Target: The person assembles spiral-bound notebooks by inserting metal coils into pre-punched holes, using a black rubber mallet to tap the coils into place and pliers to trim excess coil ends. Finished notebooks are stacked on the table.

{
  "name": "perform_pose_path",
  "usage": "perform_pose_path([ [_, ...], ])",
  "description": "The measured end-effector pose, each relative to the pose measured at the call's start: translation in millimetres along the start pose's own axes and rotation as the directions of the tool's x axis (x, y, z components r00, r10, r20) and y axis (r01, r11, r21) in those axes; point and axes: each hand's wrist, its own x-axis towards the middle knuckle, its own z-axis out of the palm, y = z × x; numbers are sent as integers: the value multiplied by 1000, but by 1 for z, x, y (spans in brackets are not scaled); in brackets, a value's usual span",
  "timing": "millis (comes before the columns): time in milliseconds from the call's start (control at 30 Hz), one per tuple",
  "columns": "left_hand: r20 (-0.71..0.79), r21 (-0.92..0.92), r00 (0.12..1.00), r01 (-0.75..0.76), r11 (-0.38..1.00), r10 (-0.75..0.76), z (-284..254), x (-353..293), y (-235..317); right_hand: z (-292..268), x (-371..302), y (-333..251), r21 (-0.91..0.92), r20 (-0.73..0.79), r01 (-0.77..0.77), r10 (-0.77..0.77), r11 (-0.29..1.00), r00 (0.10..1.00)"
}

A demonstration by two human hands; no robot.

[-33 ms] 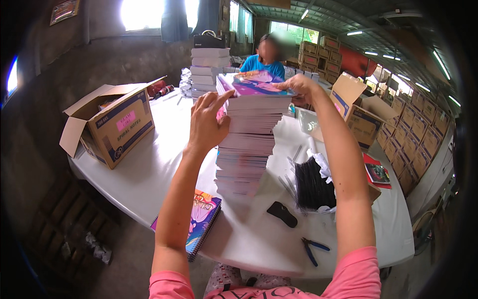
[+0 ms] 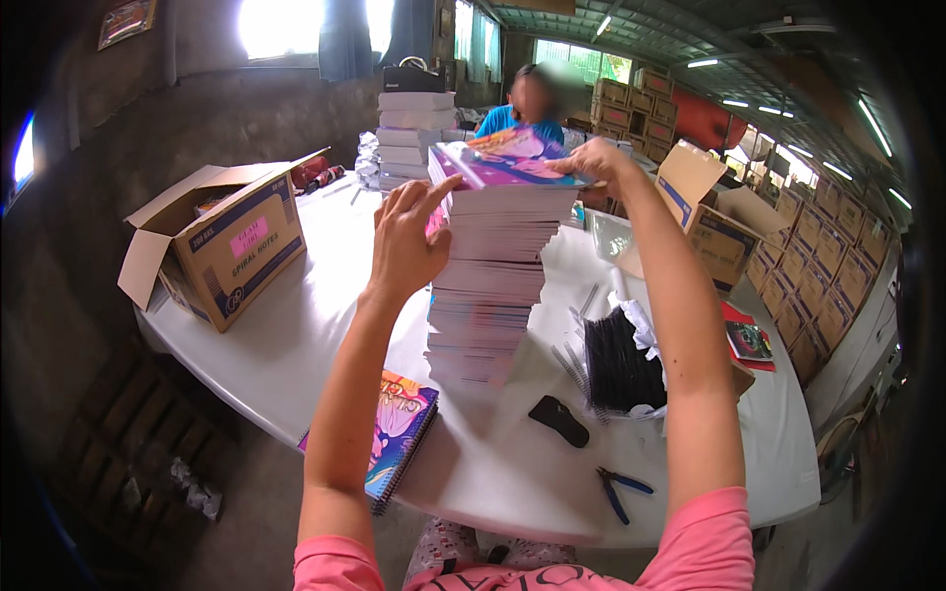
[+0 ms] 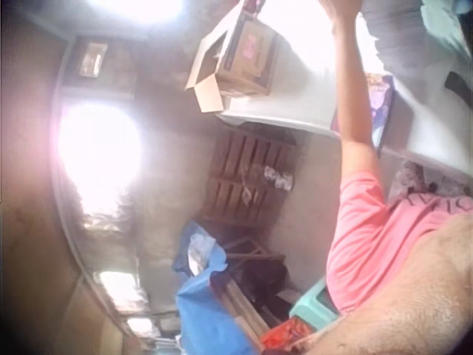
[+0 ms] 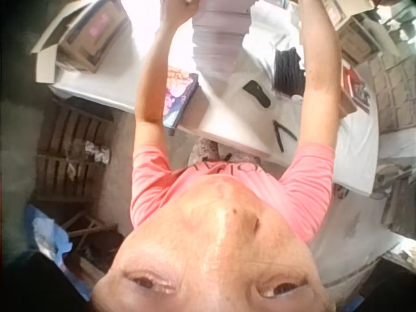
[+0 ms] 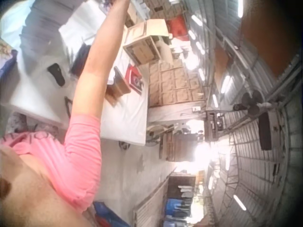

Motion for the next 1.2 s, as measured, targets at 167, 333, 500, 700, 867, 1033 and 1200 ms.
perform_pose_path([
  [167, 36, 232, 996, -83, 969, 77, -21, 9, 8, -32, -36, 4, -141, -423, 333, -361, 932, 831],
  [333, -320, 84, 940, -96, 992, 118, -38, -20, 78, -49, -127, 62, 222, -346, 607, -520, 763, 781],
  [500, 56, 23, 965, -259, 966, 257, -28, -129, 181, 32, -249, 115, -104, -25, 600, -605, 793, 796],
  [700, 355, 23, 934, -50, 998, 39, 60, -225, 171, 102, -296, 213, -187, 270, 533, -479, 825, 835],
  [867, 197, -42, 947, -250, 967, 254, 72, -223, 150, 56, -211, 237, 297, 593, 103, -268, 949, 759],
  [1033, 112, -132, 933, -327, 936, 341, 69, -227, 144, 140, -129, 305, -521, -79, 43, -98, 853, 992],
  [1200, 180, -16, 950, -258, 966, 257, 70, -241, 149, 162, -115, 321, -754, -45, 64, -148, 654, 988],
])
